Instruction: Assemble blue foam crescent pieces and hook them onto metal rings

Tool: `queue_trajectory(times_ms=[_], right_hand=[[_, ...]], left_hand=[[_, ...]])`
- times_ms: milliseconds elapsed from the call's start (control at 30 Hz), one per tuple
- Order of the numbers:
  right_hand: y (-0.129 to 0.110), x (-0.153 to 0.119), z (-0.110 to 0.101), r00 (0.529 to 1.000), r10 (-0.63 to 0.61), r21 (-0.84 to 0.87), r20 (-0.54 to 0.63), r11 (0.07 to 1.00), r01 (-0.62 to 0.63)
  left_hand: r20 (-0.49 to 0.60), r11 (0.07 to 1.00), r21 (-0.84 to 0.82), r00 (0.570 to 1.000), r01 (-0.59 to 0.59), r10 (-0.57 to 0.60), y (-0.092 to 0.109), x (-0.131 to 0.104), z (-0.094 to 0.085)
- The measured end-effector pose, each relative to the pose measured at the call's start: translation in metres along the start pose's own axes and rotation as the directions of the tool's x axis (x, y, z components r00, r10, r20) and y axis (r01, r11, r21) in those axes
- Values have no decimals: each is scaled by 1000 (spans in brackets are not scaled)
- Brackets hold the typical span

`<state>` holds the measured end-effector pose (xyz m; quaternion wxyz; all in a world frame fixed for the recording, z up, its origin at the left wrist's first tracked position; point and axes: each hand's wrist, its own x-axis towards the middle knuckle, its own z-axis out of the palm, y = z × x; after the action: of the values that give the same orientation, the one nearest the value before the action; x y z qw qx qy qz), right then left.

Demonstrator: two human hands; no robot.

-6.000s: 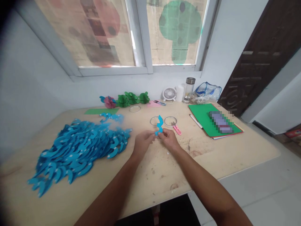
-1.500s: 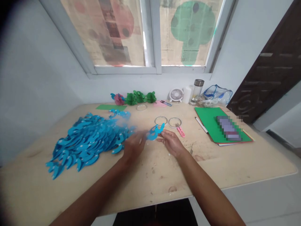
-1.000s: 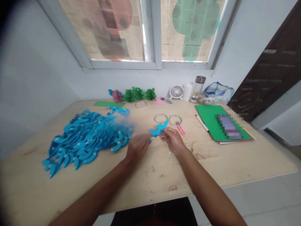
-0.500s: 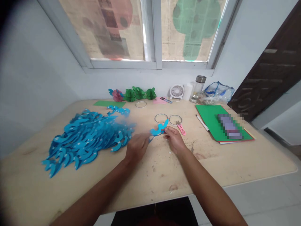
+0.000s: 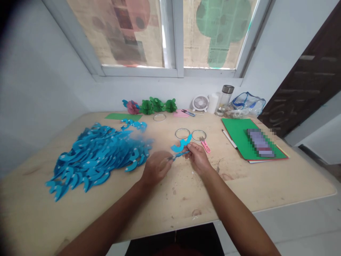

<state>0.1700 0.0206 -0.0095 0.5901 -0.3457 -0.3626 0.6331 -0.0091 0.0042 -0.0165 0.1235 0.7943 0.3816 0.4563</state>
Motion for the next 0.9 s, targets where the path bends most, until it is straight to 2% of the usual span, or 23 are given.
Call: queue_trajectory(times_ms=[67, 133, 233, 300, 400, 567, 733, 900], right_hand=[[0, 0, 0, 1000, 1, -18, 7, 1000, -1], [-1, -1, 0, 1000, 6, -37, 23, 999, -6], [-2, -3, 1, 997, 28, -75, 75, 997, -22], [-2, -5, 1, 992, 38, -113, 120, 993, -25], [-1, -7, 3, 984, 36, -185, 177, 983, -2], [-2, -8, 3, 974, 39, -298, 225, 954, 31], [-3, -9, 2, 964, 35, -389, 265, 918, 73], [-5, -11, 4, 958, 47, -465, 282, 881, 93]], left_hand=[[39, 973, -200, 993, 118, -113, -1, 1, -4], [48, 910, -329, 966, 254, -252, -3, 3, -7], [87, 818, -393, 903, 420, -421, -6, 6, -7], [151, 762, -413, 863, 498, -482, -5, 8, -7], [266, 686, -459, 824, 565, -500, -2, 10, -7], [403, 617, -459, 769, 639, -497, 2, 13, -9], [552, 490, -471, 679, 733, -485, -2, 13, -10], [652, 375, -498, 623, 782, -432, -9, 9, -7]])
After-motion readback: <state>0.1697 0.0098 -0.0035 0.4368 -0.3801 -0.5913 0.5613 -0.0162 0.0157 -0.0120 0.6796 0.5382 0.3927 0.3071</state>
